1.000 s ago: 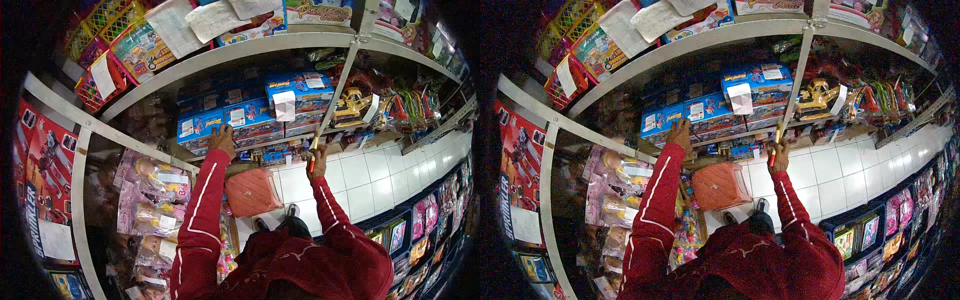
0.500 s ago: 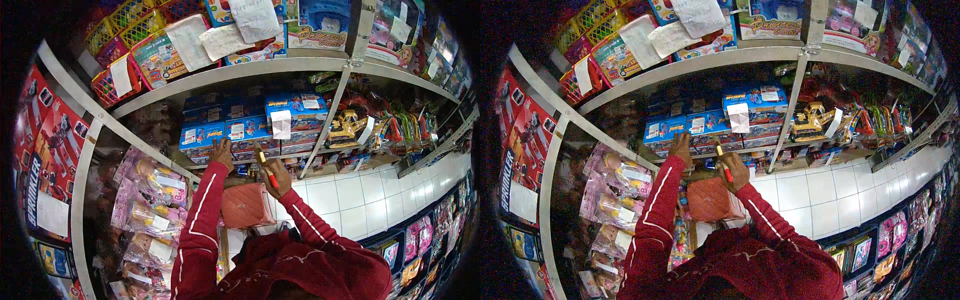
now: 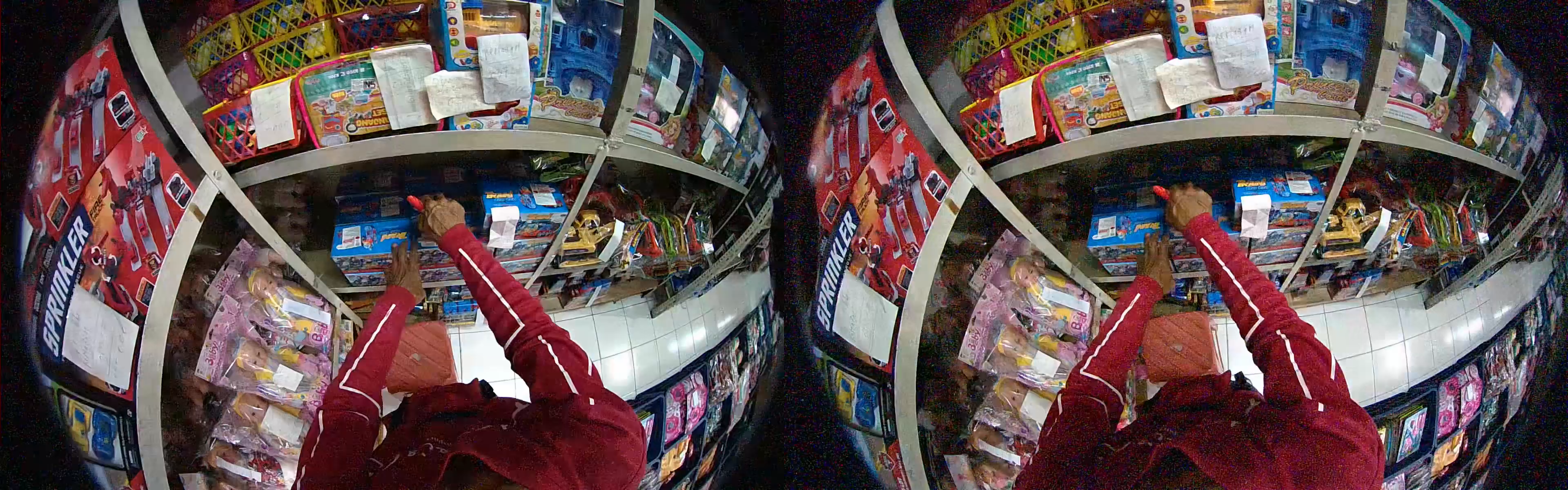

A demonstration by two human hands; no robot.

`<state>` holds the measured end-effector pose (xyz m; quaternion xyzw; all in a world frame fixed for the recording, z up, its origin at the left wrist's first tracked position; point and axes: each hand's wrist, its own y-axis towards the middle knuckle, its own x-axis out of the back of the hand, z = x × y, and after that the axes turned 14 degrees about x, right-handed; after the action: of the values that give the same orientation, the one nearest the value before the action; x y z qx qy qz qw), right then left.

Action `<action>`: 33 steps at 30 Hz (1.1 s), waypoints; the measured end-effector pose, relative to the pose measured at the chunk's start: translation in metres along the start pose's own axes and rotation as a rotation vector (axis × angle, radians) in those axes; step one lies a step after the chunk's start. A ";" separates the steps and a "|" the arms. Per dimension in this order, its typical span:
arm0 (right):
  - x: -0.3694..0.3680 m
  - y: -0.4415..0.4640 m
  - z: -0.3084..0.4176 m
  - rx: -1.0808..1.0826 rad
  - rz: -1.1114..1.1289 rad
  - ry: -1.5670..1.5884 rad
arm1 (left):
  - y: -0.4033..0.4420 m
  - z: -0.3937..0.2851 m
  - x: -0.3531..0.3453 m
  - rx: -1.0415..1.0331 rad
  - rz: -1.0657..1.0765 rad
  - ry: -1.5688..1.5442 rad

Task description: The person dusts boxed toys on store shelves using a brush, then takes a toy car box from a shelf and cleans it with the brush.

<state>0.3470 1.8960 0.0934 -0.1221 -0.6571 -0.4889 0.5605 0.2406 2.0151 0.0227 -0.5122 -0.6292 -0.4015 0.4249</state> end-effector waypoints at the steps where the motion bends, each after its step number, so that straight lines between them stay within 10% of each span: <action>1: -0.013 0.006 0.004 0.013 -0.044 0.040 | 0.000 0.004 -0.003 -0.015 -0.065 -0.086; 9: -0.006 0.011 0.027 -0.095 -0.064 -0.035 | -0.003 0.021 0.004 -0.010 0.060 -0.319; 15: -0.021 0.001 -0.025 -0.107 0.059 -0.351 | -0.009 0.022 0.004 -0.069 0.012 0.052; 23: -0.057 0.074 0.048 -0.362 -0.170 0.592 | -0.008 0.022 -0.015 -0.027 -0.012 0.096; 30: -0.171 0.096 0.089 -0.207 -0.310 0.470 | -0.011 0.027 -0.022 -0.118 0.012 0.141; 33: -0.088 0.072 0.084 -0.320 -0.226 0.401 | -0.016 0.034 -0.008 -0.105 0.018 0.093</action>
<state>0.3758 2.0311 0.0638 -0.0360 -0.4570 -0.6603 0.5948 0.2215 2.0423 0.0032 -0.5204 -0.5822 -0.4533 0.4299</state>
